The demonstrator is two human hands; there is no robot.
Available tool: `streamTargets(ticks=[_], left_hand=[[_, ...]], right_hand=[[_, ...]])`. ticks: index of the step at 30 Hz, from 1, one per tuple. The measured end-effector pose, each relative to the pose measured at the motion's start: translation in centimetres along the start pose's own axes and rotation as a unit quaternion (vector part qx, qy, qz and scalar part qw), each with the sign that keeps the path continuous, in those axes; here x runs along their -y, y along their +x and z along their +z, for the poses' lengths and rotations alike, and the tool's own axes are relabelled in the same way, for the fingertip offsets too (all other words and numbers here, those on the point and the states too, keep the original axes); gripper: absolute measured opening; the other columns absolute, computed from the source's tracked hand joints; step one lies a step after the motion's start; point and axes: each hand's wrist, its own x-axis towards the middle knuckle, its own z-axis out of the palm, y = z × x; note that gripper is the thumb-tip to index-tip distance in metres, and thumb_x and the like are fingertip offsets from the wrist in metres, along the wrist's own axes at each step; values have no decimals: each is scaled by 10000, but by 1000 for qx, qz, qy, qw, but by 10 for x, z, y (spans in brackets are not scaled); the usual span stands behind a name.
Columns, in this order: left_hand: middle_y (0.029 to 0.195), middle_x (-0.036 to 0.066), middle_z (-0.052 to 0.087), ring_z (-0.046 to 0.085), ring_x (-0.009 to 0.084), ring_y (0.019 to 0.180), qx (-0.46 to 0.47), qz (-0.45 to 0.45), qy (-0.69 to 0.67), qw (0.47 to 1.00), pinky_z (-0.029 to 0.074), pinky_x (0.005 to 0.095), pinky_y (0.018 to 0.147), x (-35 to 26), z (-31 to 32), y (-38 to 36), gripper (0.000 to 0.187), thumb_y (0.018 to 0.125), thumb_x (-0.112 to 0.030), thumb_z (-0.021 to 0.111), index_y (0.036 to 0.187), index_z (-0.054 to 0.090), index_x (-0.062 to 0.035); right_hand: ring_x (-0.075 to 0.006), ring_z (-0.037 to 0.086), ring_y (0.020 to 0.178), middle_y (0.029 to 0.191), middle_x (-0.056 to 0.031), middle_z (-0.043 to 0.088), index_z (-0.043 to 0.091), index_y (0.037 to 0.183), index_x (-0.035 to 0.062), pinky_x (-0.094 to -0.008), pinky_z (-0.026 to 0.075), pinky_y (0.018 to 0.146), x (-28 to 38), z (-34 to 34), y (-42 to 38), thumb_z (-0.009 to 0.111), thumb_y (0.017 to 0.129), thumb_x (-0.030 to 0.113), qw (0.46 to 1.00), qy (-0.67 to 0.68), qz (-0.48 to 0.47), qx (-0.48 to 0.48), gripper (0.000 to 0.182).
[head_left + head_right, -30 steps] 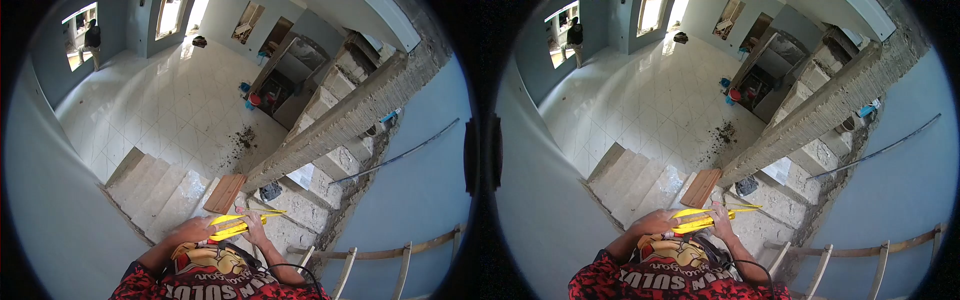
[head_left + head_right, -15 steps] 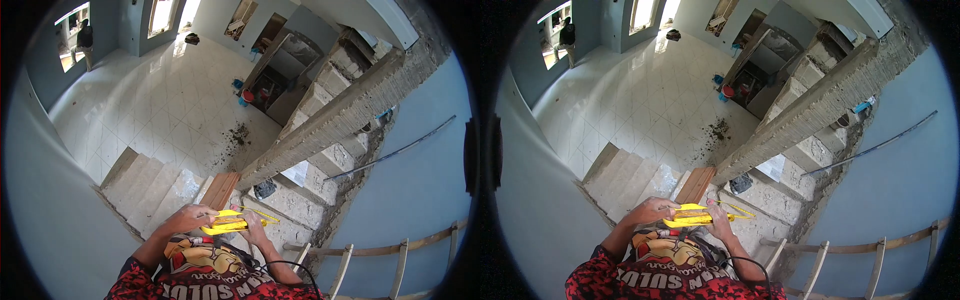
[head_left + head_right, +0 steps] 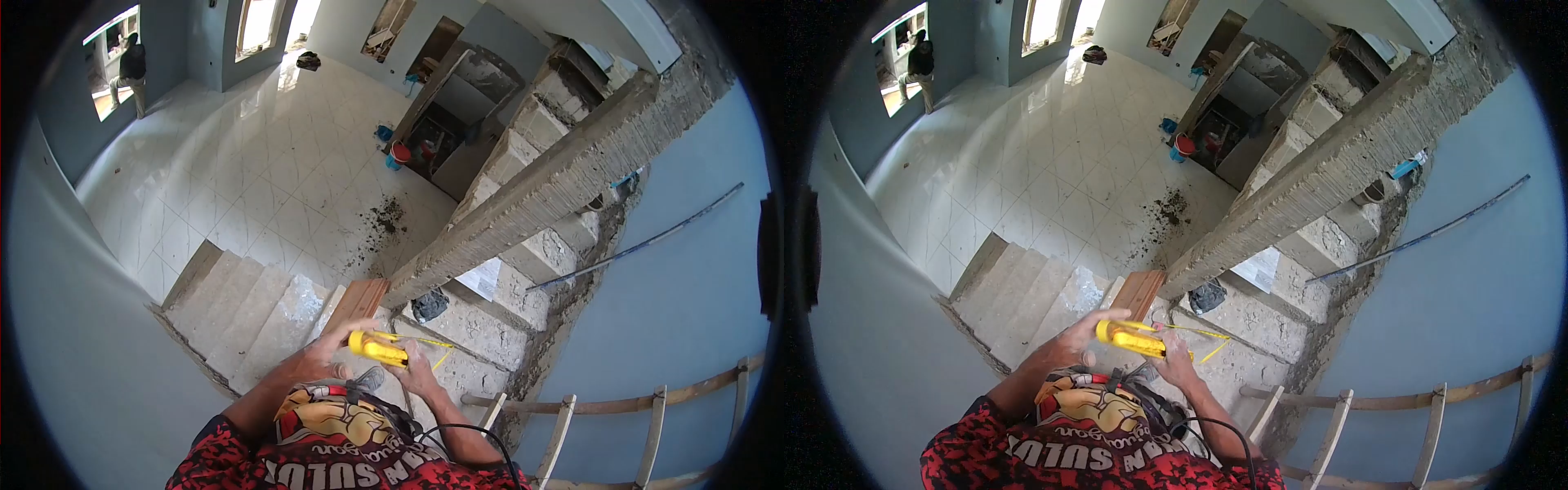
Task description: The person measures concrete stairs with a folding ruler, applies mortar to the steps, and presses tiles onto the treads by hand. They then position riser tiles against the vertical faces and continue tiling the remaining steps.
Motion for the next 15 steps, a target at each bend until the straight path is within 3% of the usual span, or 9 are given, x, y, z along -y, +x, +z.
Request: streamTargets(ticks=[1, 3, 4, 7, 9, 11, 12, 13, 15], left_hand=[[1407, 217, 316, 301, 329, 1336, -26, 39, -78, 996, 259, 433, 1084, 8, 6, 4, 1048, 756, -609, 652, 1452, 136, -18], [1415, 221, 287, 279, 322, 1344, -51, 56, -71, 995, 250, 433, 1086, 24, 18, 10, 1147, 708, -592, 708, 1447, 55, -6], [1422, 225, 257, 258, 314, 1351, -78, 73, -62, 992, 241, 433, 1089, 31, 23, 14, 1254, 660, -575, 764, 1442, -26, 7], [1423, 218, 223, 224, 299, 1362, -184, 89, -46, 978, 225, 435, 1091, 51, 45, 27, 1274, 622, -526, 817, 1426, -12, 13], [1364, 203, 281, 288, 288, 1312, -257, 84, -47, 962, 284, 418, 1055, 47, 53, 33, 1234, 637, -513, 815, 1412, 17, 21], [1347, 168, 283, 323, 271, 1260, -323, 36, 19, 945, 290, 394, 1052, 43, 52, 34, 1216, 632, -534, 807, 1407, 42, 6], [1284, 157, 365, 410, 234, 1179, -346, 12, 91, 934, 365, 362, 987, 43, 46, 32, 1044, 712, -405, 785, 1388, 108, 13], [1284, 157, 365, 410, 234, 1179, -349, 8, 91, 932, 365, 362, 987, 41, 44, 30, 1044, 712, -405, 785, 1388, 108, 13], [1026, 92, 531, 533, 160, 955, -388, -97, -124, 908, 440, 318, 853, 33, 40, 28, 836, 744, -280, 765, 1340, 268, 32]], right_hand=[[-359, 563, 918, 969, -178, 565, 527, 1068, 37, -410, 448, 785, 12, -9, 3, 749, 750, 201, 1000, 1, 3, -1, 421], [-371, 553, 938, 1020, -223, 556, 484, 1119, 23, -427, 437, 811, 34, -27, 12, 730, 784, 262, 987, 108, 115, 38, 480], [-347, 562, 943, 989, -227, 559, 461, 1161, 2, -396, 445, 817, 34, -29, 15, 715, 807, 303, 990, 93, 94, 46, 529], [-350, 563, 968, 1027, -228, 563, 437, 1218, -9, -403, 444, 825, 49, -24, 27, 693, 821, 315, 983, 145, 88, 74, 572], [-385, 554, 997, 1075, -249, 554, 429, 1242, -23, -413, 444, 841, 63, -19, 31, 654, 846, 322, 974, 157, 121, 105, 571], [-283, 584, 948, 1004, -185, 581, 448, 1237, -17, -365, 465, 817, 63, -6, 31, 660, 829, 263, 987, 121, 20, 104, 538], [-339, 597, 922, 988, -235, 588, 438, 1220, -42, -393, 474, 784, 67, 0, 36, 632, 846, 277, 986, 126, 20, 106, 529], [-339, 597, 922, 988, -235, 588, 438, 1220, -42, -393, 474, 784, 71, -1, 38, 632, 846, 277, 985, 128, 21, 111, 529], [-406, 593, 917, 1010, -283, 583, 414, 1223, -45, -419, 475, 772, 89, -7, 43, 617, 856, 313, 964, 44, 123, 232, 552]])
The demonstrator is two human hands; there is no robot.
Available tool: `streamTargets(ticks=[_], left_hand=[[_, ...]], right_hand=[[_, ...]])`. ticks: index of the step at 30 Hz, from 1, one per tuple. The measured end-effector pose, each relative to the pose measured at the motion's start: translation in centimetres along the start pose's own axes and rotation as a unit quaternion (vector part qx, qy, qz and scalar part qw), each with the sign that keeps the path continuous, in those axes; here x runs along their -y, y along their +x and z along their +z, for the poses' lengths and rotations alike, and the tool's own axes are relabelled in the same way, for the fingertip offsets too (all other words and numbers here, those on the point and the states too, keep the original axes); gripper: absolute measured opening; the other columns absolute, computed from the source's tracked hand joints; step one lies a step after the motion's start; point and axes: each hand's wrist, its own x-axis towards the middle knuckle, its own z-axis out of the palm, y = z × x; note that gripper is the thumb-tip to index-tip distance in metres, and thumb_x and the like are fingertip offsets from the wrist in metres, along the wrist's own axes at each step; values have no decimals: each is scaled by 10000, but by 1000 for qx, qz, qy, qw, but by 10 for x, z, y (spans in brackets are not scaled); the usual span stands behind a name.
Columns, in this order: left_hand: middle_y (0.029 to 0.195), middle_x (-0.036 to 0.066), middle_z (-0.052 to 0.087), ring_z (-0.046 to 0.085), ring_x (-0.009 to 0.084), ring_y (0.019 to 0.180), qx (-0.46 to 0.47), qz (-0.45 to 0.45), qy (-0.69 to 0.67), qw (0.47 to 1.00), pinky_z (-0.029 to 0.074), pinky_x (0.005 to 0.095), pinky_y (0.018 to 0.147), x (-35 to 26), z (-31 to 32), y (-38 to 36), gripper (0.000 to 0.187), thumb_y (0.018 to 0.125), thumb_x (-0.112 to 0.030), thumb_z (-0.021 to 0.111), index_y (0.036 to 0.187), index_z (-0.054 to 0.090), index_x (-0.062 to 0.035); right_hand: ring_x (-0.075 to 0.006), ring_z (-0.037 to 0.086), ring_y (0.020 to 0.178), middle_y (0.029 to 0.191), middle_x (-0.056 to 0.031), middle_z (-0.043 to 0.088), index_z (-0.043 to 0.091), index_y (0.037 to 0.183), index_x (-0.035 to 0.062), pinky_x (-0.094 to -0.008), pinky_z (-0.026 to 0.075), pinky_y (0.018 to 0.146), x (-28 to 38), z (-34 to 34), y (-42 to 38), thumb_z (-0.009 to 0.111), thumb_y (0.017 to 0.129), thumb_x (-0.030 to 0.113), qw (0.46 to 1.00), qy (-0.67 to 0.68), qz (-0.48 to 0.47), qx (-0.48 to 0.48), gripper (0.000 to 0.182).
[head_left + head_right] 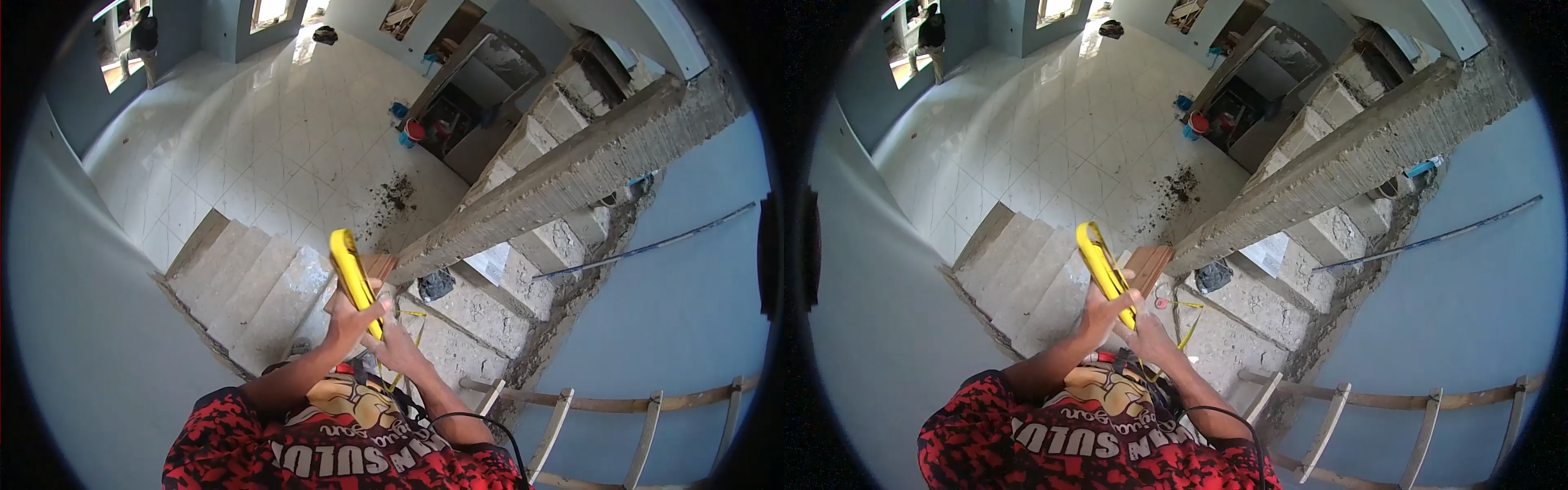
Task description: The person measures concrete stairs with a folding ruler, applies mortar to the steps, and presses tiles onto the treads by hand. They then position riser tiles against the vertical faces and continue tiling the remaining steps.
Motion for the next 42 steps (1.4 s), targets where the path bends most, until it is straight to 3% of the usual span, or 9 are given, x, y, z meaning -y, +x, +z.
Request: streamTargets(ticks=[2, 9, 13, 17, 26, 33, 37, 38, 42], left_hand=[[925, 51, 546, 537, 111, 867, -10, -25, 5, 1000, 442, 284, 807, 4, -9, 4, 619, 763, -159, 704, 1256, 383, 35], [885, 53, 514, 528, 157, 837, -45, -31, -225, 973, 442, 295, 780, -10, -15, 9, 400, 757, -65, 647, 1089, 425, -51], [860, 66, 504, 549, 164, 821, -20, 10, -242, 970, 461, 311, 785, -8, -16, 12, 458, 765, -61, 628, 1149, 381, -25], [854, 73, 511, 566, 163, 737, -31, 22, -192, 981, 492, 317, 723, -12, -6, 10, 563, 779, -73, 636, 1227, 310, 29], [781, 36, 496, 541, 150, 644, -15, 4, -199, 980, 485, 301, 605, -17, -4, 15, 623, 759, -107, 673, 1263, 311, -50], [708, 15, 449, 456, 118, 561, -84, 48, -276, 956, 418, 261, 527, -59, -32, 29, 461, 792, -50, 603, 1195, 382, -82], [705, -27, 430, 446, 84, 596, -160, 96, -244, 952, 395, 244, 552, -66, -70, 46, 324, 839, -170, 648, 1109, 481, -104], [704, -39, 426, 439, 78, 602, -144, 108, -251, 951, 387, 237, 555, -71, -78, 48, 289, 837, -233, 676, 1046, 507, -129], [665, -31, 422, 436, 101, 581, -202, 108, -286, 930, 399, 264, 553, -70, -96, 58, 169, 873, -193, 633, 892, 473, -144]], right_hand=[[-471, 569, 953, 928, -318, 593, 421, 1246, -18, -479, 461, 795, 8, 4, -6, 603, 855, 371, 999, 27, 23, -30, 580], [-354, 542, 1078, 1168, -234, 536, 286, 1410, 63, -410, 432, 903, 3, -4, -18, 690, 807, 406, 992, 52, -109, -17, 803], [-396, 458, 1198, 1340, -250, 395, 134, 1461, 61, -405, 357, 1017, 15, -9, -27, 688, 814, 391, 991, 95, -85, -48, 914], [-439, 424, 1225, 1321, -330, 400, 121, 1450, -14, -408, 354, 1019, 5, -6, -23, 571, 896, 321, 989, 31, -137, -39, 789], [-384, 410, 1258, 1385, -262, 364, 187, 1440, -4, -402, 321, 1048, 0, -8, -21, 419, 958, 445, 989, 100, -113, -2, 698], [-133, 622, 751, 897, -93, 655, 540, 1194, 17, -304, 504, 682, -109, 9, -33, 301, 921, 635, 922, 337, -71, 179, 716], [-118, 609, 651, 695, -45, 645, 670, 879, 31, -292, 495, 594, -135, 7, -59, 507, 931, 464, 973, 229, -43, -4, 465], [-107, 597, 632, 688, -21, 635, 671, 861, 30, -273, 477, 567, -112, -14, -72, 585, 905, 357, 984, 160, 72, -9, 341], [-73, 549, 632, 666, -8, 609, 703, 934, 44, -258, 443, 569, -100, -38, -83, 720, 800, 203, 975, 207, 9, -80, 209]])
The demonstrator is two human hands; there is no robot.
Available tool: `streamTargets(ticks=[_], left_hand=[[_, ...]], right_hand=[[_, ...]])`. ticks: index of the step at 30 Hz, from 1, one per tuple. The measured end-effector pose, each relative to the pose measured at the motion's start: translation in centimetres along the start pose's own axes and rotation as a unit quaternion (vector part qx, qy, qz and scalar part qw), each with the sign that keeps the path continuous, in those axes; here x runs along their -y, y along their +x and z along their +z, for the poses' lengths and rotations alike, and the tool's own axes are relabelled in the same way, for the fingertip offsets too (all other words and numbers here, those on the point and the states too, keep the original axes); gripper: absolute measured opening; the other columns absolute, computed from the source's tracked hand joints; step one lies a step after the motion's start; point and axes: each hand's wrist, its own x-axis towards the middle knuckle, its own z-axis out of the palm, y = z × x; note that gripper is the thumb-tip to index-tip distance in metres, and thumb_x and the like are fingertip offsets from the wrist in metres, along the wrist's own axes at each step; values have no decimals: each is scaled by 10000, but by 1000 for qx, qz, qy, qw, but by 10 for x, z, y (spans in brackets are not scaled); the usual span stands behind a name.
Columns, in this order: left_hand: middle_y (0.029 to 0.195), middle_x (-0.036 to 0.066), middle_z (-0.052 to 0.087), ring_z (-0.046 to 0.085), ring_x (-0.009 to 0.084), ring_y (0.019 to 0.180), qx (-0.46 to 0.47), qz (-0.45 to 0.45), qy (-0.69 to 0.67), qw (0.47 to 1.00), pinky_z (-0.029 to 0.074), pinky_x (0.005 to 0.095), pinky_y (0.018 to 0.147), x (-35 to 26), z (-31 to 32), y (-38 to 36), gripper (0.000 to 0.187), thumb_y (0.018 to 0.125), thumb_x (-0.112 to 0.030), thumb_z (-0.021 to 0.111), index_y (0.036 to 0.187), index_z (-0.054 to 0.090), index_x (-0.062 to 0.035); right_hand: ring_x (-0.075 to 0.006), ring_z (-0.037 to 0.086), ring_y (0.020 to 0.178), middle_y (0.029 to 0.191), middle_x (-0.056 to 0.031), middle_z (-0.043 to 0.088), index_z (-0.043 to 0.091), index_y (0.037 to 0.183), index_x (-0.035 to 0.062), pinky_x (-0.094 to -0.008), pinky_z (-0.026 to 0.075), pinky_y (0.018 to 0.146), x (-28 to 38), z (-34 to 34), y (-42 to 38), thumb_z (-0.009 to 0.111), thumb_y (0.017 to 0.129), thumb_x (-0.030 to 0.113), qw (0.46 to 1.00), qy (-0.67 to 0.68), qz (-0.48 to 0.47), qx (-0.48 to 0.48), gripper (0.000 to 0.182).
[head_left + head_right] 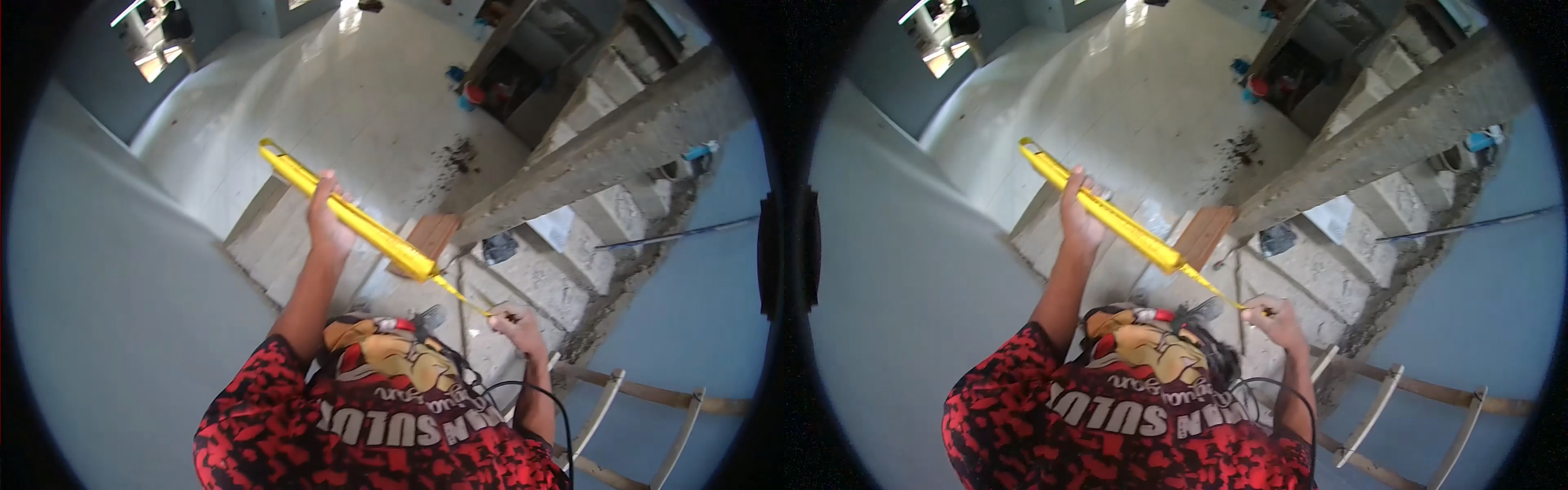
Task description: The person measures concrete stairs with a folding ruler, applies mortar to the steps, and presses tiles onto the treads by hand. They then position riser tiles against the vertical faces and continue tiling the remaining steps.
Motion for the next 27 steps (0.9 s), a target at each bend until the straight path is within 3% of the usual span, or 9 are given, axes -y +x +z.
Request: streamTargets(ticks=[4, 6, 9, 13, 16, 18, 22, 25, 27], left_hand=[[678, -23, 430, 441, 107, 599, -30, -9, -15, 999, 406, 272, 563, -8, 4, -5, 186, 861, -186, 640, 889, 467, -125], [683, -19, 432, 441, 110, 607, -32, -10, -23, 999, 406, 275, 566, -10, 1, -2, 192, 857, -184, 644, 887, 465, -120], [730, 5, 438, 459, 147, 659, -66, -2, 10, 998, 412, 308, 608, -18, -1, -2, 191, 829, -170, 675, 860, 494, -116], [739, 18, 446, 480, 165, 682, -103, 5, 56, 993, 432, 328, 638, -18, -1, -5, 215, 847, -185, 672, 902, 487, -92], [758, 37, 456, 501, 184, 686, -150, 35, 114, 981, 451, 345, 650, -13, -7, 0, 308, 858, -189, 670, 1032, 455, -52], [813, 70, 491, 526, 190, 690, -145, 63, 171, 972, 479, 349, 638, -11, -8, 7, 454, 846, -192, 686, 1143, 388, -22], [878, 105, 522, 553, 188, 710, -129, 92, 252, 955, 500, 340, 615, 3, -16, 36, 587, 811, -217, 725, 1201, 349, 8], [922, 140, 546, 588, 204, 785, -25, -14, 451, 892, 518, 336, 652, 18, 0, 36, 753, 739, -261, 777, 1256, 325, 47], [1002, 192, 569, 610, 253, 879, 61, -57, 572, 816, 516, 359, 740, 39, 8, 35, 840, 707, -320, 787, 1290, 320, 65]], right_hand=[[-129, 584, 623, 687, -61, 633, 706, 897, 40, -279, 454, 575, 49, 3, -9, 731, 787, 197, 988, -142, -41, -49, 193], [-237, 615, 662, 744, -114, 641, 678, 919, 30, -316, 469, 593, 46, 1, -10, 715, 782, 160, 957, -246, -140, -63, 192], [-302, 599, 710, 782, -126, 625, 653, 942, 59, -359, 462, 613, 34, -2, -8, 689, 777, 108, 916, -320, -215, -111, 176], [-289, 579, 701, 770, -106, 606, 637, 966, 83, -382, 449, 626, 34, 1, -9, 676, 761, 71, 867, -405, -247, -151, 208], [-267, 556, 718, 795, -88, 599, 643, 957, 99, -387, 435, 653, 32, 7, -11, 676, 717, 48, 838, -410, -295, -208, 247], [-259, 544, 768, 841, -73, 597, 637, 972, 100, -380, 426, 680, 37, 11, -13, 665, 667, 24, 815, -457, -295, -198, 315], [-245, 536, 785, 877, -53, 596, 633, 999, 113, -365, 413, 697, 40, 17, -11, 651, 646, 22, 828, -459, -295, -130, 365], [-239, 532, 793, 869, -50, 582, 625, 1008, 117, -364, 414, 700, 56, 16, -2, 645, 661, 43, 824, -444, -341, -90, 355], [-235, 531, 804, 869, -54, 572, 619, 1017, 119, -363, 415, 705, 75, 20, 7, 638, 676, 60, 823, -436, -359, -58, 346]])
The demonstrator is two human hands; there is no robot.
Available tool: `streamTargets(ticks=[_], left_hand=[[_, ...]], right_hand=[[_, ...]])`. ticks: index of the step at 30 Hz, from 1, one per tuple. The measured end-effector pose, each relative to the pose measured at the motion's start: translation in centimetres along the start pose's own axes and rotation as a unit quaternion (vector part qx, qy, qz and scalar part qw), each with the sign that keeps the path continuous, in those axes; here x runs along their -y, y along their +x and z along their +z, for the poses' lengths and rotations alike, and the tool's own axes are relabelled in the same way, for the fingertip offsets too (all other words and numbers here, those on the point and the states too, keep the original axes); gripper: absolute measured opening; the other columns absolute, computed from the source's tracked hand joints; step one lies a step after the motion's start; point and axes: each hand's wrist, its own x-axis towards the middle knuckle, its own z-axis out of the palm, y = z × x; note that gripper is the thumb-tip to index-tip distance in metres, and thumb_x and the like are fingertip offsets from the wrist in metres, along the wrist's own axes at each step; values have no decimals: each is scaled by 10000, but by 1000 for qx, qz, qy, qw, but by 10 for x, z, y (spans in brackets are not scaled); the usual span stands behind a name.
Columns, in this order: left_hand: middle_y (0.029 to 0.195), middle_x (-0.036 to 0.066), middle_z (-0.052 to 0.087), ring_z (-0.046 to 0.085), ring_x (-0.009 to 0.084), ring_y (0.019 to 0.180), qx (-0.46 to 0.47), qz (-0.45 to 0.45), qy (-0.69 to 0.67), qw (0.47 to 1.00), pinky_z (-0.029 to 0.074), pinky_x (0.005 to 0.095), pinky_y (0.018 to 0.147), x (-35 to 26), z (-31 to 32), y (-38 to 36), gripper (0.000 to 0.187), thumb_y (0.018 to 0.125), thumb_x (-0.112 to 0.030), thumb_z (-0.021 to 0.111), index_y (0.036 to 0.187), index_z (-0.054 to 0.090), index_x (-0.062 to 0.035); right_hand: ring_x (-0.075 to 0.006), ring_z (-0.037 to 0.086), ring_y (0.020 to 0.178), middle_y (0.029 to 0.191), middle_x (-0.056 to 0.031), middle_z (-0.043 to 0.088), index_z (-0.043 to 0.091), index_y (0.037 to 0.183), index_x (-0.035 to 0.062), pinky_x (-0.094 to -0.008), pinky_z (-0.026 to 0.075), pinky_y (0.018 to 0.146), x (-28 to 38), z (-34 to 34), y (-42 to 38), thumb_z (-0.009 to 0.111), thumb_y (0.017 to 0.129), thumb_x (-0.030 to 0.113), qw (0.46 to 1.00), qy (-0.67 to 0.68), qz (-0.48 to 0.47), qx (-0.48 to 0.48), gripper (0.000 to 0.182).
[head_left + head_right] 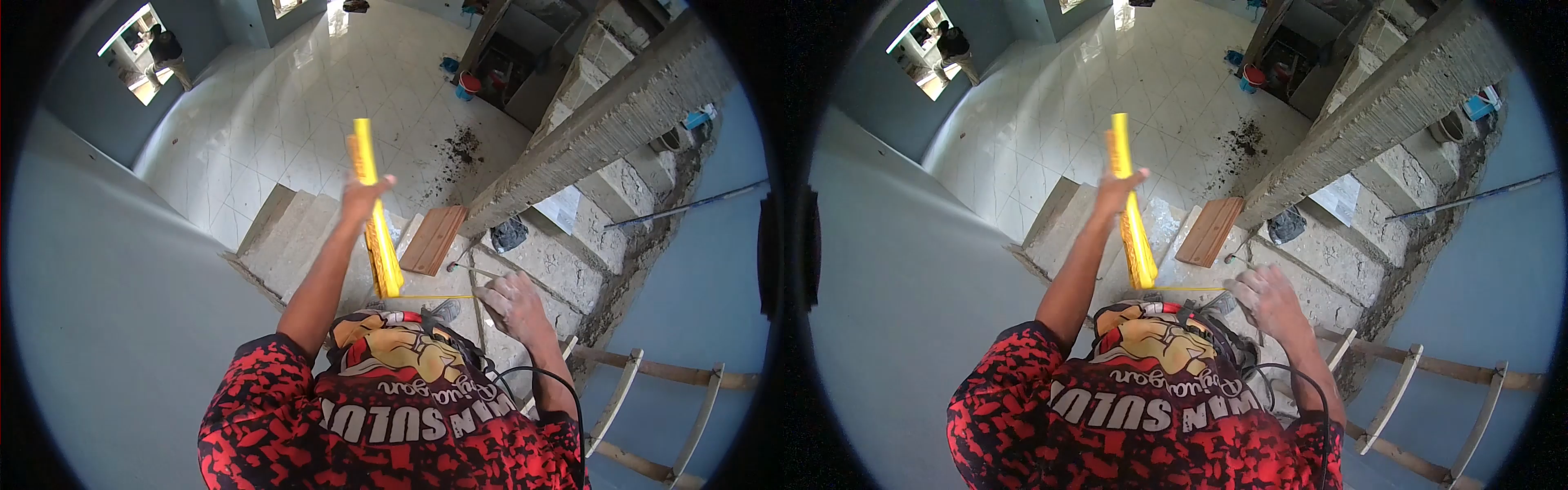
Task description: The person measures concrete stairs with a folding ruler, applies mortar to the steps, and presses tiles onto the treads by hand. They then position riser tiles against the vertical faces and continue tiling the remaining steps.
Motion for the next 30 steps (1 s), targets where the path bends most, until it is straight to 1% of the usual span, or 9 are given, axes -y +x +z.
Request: streamTargets(ticks=[5, 6, 10, 15, 21, 23, 24, 27, 30], left_hand=[[1230, 299, 509, 568, 350, 1097, 174, 130, 327, 920, 460, 404, 916, -9, 62, -33, 968, 692, -542, 730, 1345, 332, 51], [1318, 311, 439, 431, 377, 1257, 268, 71, 346, 896, 353, 396, 1037, -25, 65, -47, 1051, 707, -604, 673, 1409, 244, 50], [1137, 240, 592, 553, 371, 1101, 398, 78, 338, 849, 432, 406, 923, -4, 76, -63, 760, 796, -548, 629, 1279, 416, -1], [1124, 189, 584, 542, 273, 1080, 494, 22, 267, 827, 440, 366, 895, 5, 53, -74, 805, 812, -641, 559, 1288, 440, -3], [1046, 166, 582, 580, 221, 944, 499, 108, 300, 806, 471, 348, 801, 35, 54, -85, 924, 786, -773, 432, 1338, 408, -33], [1413, 369, 241, 254, 401, 1356, 548, -26, 266, 792, 264, 373, 1093, 13, 51, -97, 1256, 701, -863, 383, 1380, 169, 172], [1323, 325, 407, 417, 360, 1254, 546, -18, 268, 793, 360, 375, 1018, 17, 51, -97, 1215, 706, -866, 368, 1395, 217, 123], [1132, 204, 534, 534, 254, 1037, 587, -68, 258, 764, 437, 348, 875, -31, 43, -117, 1111, 738, -852, 340, 1407, 274, 32], [971, 90, 526, 514, 165, 853, 584, -23, 240, 775, 442, 312, 753, -16, 46, -117, 893, 826, -729, 434, 1392, 327, -46]], right_hand=[[-229, 521, 781, 860, -50, 555, 597, 999, 106, -358, 413, 684, -2, 2, 40, 687, 728, 101, 996, -12, -83, 37, 286], [-241, 522, 791, 861, -57, 549, 585, 1009, 104, -363, 417, 698, -4, 1, 46, 686, 730, 106, 996, -2, -85, 40, 297], [-283, 535, 846, 891, -85, 542, 558, 1030, 87, -381, 427, 730, -15, 1, 51, 683, 721, 102, 996, 50, -74, 26, 334], [-322, 541, 921, 970, -122, 551, 554, 1017, 71, -399, 435, 764, -54, 17, 14, 672, 694, 52, 998, 51, 34, 7, 344], [-318, 532, 883, 924, -114, 542, 561, 904, 61, -403, 426, 746, -80, 37, -14, 692, 662, 53, 976, -4, 190, -104, 275], [-324, 544, 870, 913, -122, 556, 561, 888, 53, -409, 436, 728, -81, 38, -18, 688, 682, 68, 963, -3, 235, -130, 242], [-327, 551, 852, 884, -126, 561, 561, 880, 50, -410, 441, 720, -83, 41, -21, 679, 711, 84, 955, 23, 252, -156, 209], [-330, 578, 809, 827, -134, 588, 572, 875, 41, -411, 458, 702, -82, 40, -18, 643, 795, 118, 939, 34, 282, -194, 132], [-327, 605, 833, 869, -144, 631, 598, 926, 46, -413, 470, 728, -81, 34, -9, 604, 841, 138, 932, 56, 293, -205, 125]])
